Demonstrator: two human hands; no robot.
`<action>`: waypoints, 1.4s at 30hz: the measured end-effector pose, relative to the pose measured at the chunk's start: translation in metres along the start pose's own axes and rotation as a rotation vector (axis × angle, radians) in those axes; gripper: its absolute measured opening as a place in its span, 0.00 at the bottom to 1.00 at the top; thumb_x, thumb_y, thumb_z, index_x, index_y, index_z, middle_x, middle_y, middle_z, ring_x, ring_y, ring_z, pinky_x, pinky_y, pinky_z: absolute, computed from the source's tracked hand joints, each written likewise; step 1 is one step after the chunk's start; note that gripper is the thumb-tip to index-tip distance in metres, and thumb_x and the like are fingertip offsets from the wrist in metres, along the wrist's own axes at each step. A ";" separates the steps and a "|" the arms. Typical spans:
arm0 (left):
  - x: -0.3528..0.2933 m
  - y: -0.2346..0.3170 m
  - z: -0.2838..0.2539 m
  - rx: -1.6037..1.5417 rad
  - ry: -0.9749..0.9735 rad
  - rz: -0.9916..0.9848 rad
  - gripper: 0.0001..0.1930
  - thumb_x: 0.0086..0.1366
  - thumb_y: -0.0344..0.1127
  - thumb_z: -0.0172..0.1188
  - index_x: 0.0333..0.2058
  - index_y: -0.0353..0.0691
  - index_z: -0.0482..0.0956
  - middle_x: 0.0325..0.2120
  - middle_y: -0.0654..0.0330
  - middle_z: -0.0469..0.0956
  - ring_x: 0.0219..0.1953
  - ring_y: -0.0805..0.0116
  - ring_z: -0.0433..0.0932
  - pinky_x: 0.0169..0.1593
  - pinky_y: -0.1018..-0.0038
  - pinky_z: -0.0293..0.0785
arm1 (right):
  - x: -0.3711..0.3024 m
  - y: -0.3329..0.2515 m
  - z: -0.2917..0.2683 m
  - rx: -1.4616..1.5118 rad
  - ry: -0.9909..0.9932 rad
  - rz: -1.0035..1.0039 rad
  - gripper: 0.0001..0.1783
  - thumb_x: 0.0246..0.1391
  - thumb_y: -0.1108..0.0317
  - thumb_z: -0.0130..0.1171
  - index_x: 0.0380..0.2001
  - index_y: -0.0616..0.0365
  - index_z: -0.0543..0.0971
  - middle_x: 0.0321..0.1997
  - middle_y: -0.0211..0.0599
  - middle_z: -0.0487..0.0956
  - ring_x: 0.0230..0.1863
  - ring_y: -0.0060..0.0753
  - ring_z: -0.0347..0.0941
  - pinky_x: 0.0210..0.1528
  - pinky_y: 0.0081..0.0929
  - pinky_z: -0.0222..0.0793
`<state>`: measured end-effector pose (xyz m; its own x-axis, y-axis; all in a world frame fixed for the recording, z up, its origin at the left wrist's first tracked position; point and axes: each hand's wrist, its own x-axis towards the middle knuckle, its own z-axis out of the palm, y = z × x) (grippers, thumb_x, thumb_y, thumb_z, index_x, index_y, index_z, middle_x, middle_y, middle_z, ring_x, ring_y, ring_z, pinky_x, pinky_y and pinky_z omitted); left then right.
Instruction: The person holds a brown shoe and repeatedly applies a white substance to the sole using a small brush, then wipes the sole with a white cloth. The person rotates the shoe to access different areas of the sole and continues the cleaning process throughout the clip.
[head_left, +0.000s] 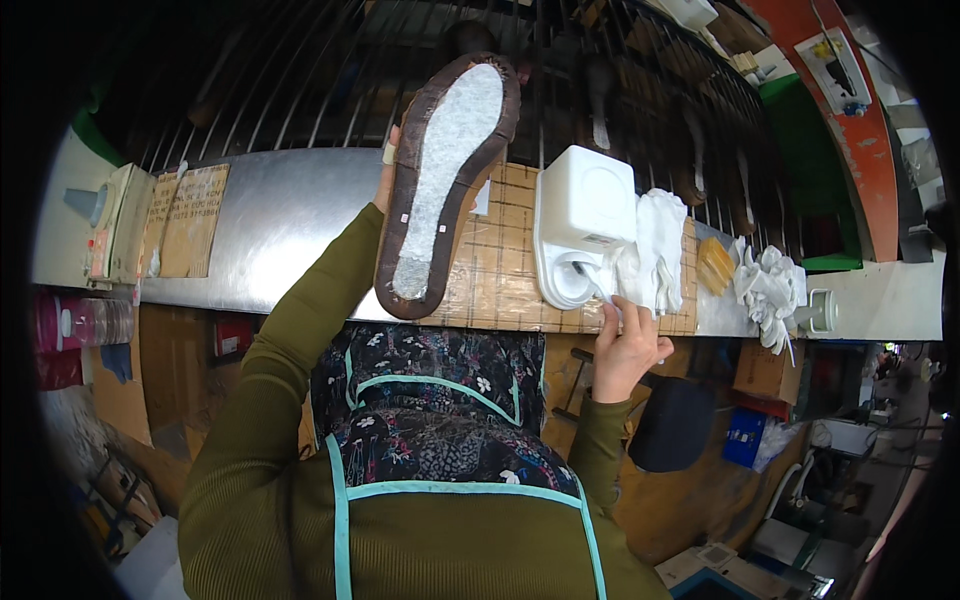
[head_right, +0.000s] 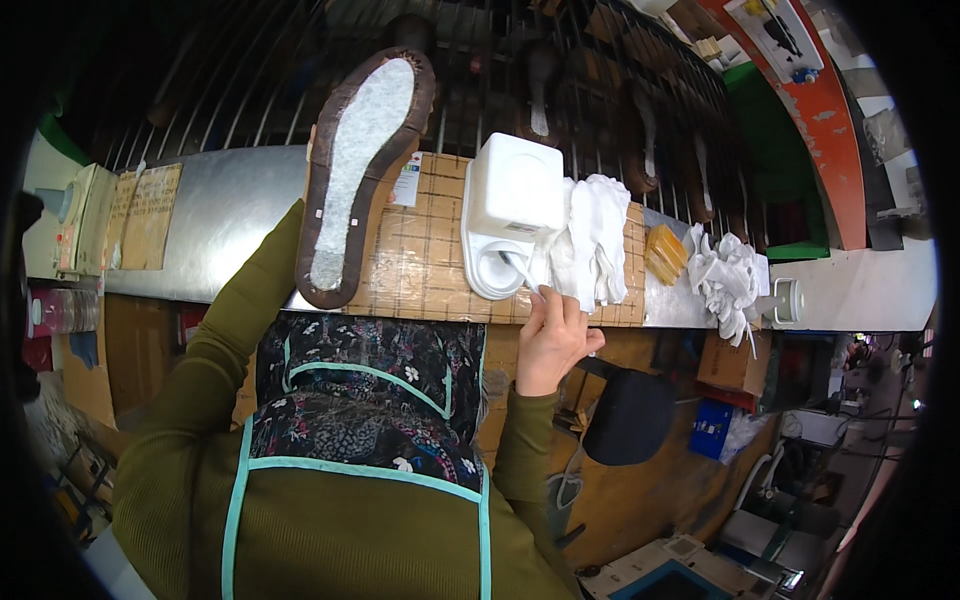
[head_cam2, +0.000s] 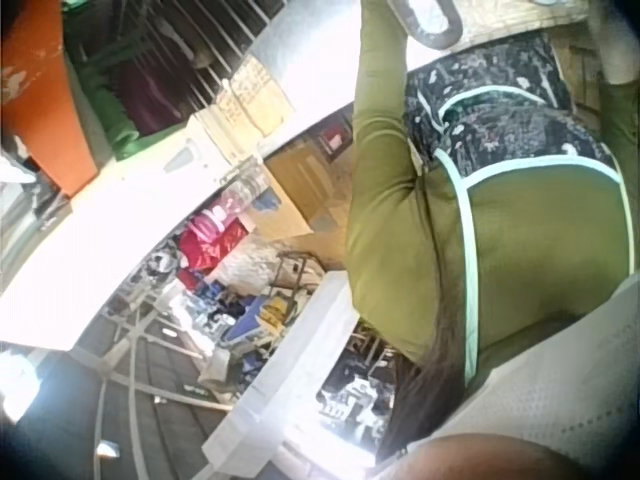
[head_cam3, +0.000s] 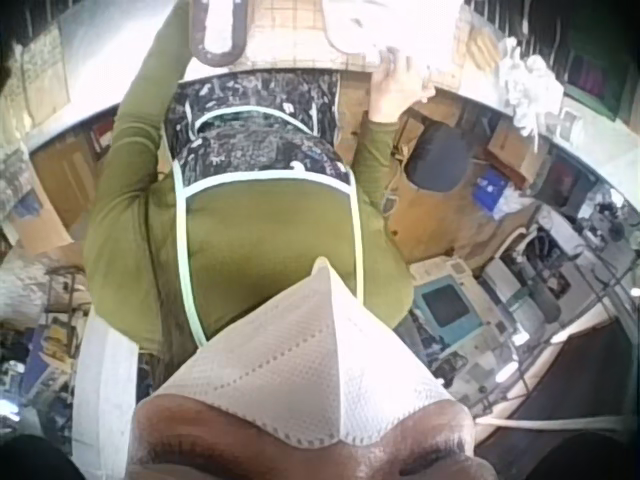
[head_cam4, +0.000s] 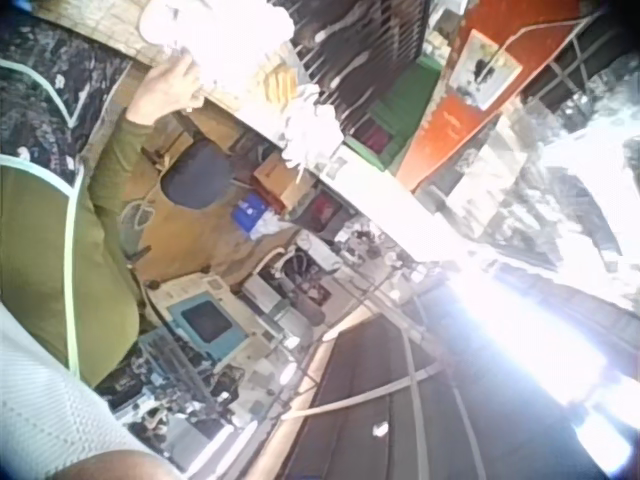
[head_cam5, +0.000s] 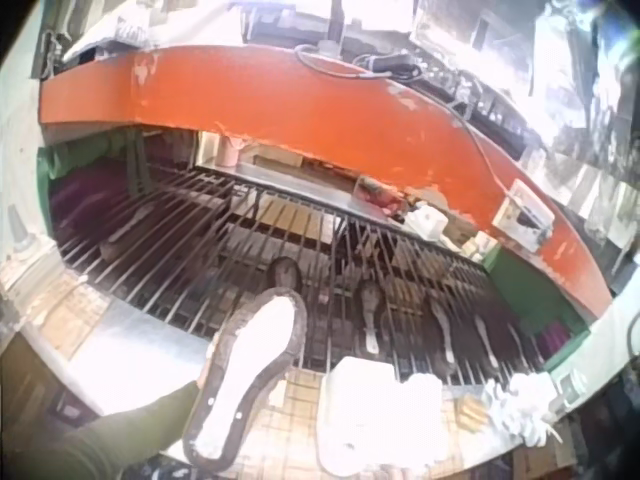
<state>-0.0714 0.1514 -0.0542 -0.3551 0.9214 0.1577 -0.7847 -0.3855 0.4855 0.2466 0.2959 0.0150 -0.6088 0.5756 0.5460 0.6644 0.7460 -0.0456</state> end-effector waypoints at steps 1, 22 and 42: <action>-0.001 -0.001 0.001 0.000 0.001 -0.005 0.47 0.55 0.76 0.45 0.61 0.43 0.62 0.55 0.52 0.71 0.52 0.60 0.75 0.55 0.67 0.74 | 0.001 0.004 -0.002 0.020 -0.020 -0.020 0.04 0.51 0.62 0.62 0.31 0.45 0.81 0.28 0.24 0.75 0.31 0.29 0.69 0.41 0.33 0.50; -0.027 -0.042 0.083 0.316 0.287 -0.060 0.53 0.52 0.79 0.45 0.64 0.42 0.57 0.59 0.52 0.66 0.57 0.59 0.70 0.60 0.64 0.69 | 0.032 0.005 -0.035 0.524 0.110 0.094 0.07 0.45 0.70 0.69 0.31 0.54 0.83 0.28 0.27 0.79 0.30 0.26 0.73 0.43 0.26 0.59; -0.054 -0.017 0.088 0.019 0.180 0.066 0.53 0.53 0.80 0.44 0.64 0.41 0.56 0.60 0.50 0.64 0.58 0.58 0.69 0.60 0.64 0.68 | 0.008 -0.093 -0.072 0.607 0.239 -0.473 0.16 0.38 0.67 0.73 0.35 0.42 0.86 0.35 0.25 0.77 0.28 0.21 0.67 0.43 0.29 0.47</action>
<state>0.0058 0.1121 0.0050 -0.4921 0.8698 0.0345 -0.7474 -0.4425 0.4955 0.2111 0.2066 0.0836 -0.6115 0.1168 0.7826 -0.0343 0.9842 -0.1737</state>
